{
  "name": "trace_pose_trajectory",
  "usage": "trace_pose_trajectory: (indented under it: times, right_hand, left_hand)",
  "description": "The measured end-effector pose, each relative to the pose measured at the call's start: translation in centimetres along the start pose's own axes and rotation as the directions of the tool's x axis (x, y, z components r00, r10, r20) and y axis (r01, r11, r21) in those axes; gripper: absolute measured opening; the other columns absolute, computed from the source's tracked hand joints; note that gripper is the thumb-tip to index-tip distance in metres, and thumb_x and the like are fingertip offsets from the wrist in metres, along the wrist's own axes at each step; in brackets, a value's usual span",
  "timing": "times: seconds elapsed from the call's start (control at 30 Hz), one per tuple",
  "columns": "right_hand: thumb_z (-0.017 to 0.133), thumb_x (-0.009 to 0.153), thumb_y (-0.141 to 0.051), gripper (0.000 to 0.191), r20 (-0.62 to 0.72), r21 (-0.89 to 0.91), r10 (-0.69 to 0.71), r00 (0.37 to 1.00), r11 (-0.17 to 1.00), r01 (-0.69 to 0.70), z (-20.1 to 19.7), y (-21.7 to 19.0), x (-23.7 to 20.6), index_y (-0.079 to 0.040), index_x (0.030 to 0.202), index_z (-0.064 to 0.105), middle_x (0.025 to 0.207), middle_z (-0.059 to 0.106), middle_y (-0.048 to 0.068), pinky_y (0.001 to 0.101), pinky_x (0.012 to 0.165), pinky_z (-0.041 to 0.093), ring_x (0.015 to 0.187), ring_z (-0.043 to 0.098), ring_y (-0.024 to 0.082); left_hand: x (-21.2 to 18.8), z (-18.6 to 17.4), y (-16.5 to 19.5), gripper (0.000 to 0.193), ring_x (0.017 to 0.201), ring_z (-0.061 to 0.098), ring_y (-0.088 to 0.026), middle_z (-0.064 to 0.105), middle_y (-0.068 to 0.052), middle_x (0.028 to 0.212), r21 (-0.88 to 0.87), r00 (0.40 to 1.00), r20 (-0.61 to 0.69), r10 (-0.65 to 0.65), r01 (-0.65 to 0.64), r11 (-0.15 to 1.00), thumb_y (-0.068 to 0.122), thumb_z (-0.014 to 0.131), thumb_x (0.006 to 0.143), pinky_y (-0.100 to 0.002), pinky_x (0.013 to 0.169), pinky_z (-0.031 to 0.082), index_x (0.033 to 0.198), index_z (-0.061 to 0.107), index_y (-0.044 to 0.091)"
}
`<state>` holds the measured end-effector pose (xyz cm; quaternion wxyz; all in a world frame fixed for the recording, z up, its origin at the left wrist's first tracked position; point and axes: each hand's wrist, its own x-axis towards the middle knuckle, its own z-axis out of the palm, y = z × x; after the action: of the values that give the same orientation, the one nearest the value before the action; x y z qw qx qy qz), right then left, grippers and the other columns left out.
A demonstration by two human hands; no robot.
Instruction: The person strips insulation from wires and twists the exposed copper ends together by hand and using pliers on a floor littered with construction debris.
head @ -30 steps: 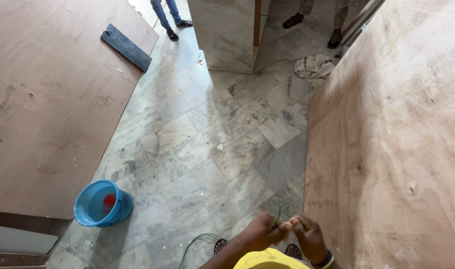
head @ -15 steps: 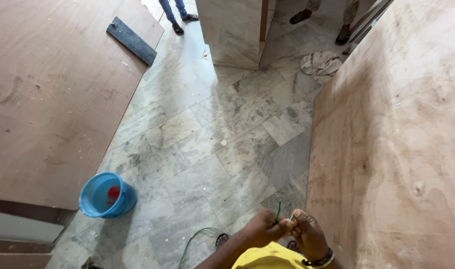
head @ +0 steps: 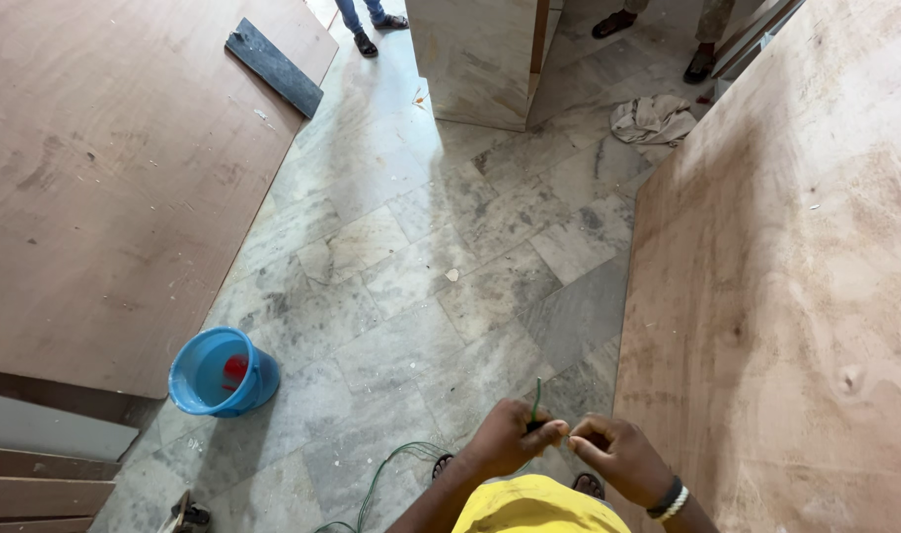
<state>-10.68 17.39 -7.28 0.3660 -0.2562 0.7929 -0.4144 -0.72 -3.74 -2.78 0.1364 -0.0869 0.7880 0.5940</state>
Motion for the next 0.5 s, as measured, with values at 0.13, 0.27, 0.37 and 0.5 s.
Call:
trace_pose_trajectory:
  times: [0.13, 0.27, 0.37, 0.5]
  right_hand:
    - [0.069, 0.091, -0.034, 0.025, 0.048, -0.215, 0.084, 0.995, 0.974, -0.072, 0.6, -1.3, -0.4, -0.015, 0.105, 0.078, 0.066, 0.064, -0.002, 0.0292, 0.055, 0.044, 0.056, 0.054, 0.009]
    - [0.072, 0.093, -0.03, 0.026, 0.055, 0.207, -0.054, 0.997, 0.977, 0.042, 0.7, -0.3, -1.1, -0.005, 0.095, 0.078, 0.065, 0.059, 0.001, 0.0319, 0.053, 0.041, 0.058, 0.049, 0.011]
    - [0.073, 0.095, -0.028, 0.029, 0.02, 0.395, -0.268, 0.963, 0.887, 0.239, 0.6, 0.8, -1.9, 0.0, 0.09, 0.076, 0.071, 0.062, 0.0, 0.0303, 0.056, 0.045, 0.064, 0.053, 0.009]
    - [0.069, 0.099, -0.03, 0.031, 0.095, 0.457, -0.38, 0.92, 0.838, 0.299, 0.8, 1.3, -2.1, -0.001, 0.092, 0.074, 0.073, 0.066, 0.0, 0.028, 0.06, 0.05, 0.066, 0.057, 0.008]
  left_hand:
    - [0.1, 0.1, -0.4, 0.029, 0.054, 0.06, -0.01, 0.067, -0.002, 0.065, 0.082, 0.994, 0.052, 0.096, -0.1, 0.992, 0.031, 0.066, 0.103, -0.032, 0.053, 0.048, 0.092, 0.077, 0.007]
    - [0.6, -0.4, -2.6, 0.028, 0.055, 0.056, -0.01, 0.066, -0.001, 0.065, -0.071, 0.997, 0.07, 0.038, -0.033, 0.997, 0.028, 0.067, 0.104, -0.031, 0.052, 0.045, 0.09, 0.076, 0.005]
    - [1.6, 0.0, -5.0, 0.03, 0.061, 0.056, -0.009, 0.066, -0.001, 0.069, -0.295, 0.98, 0.157, 0.119, -0.069, 0.953, 0.027, 0.066, 0.106, -0.03, 0.058, 0.045, 0.09, 0.074, 0.003]
    - [2.9, 2.1, -7.2, 0.041, 0.062, 0.059, -0.008, 0.066, -0.002, 0.068, -0.461, 0.96, 0.229, 0.159, -0.037, 0.887, 0.032, 0.059, 0.11, -0.027, 0.06, 0.048, 0.084, 0.071, 0.003]
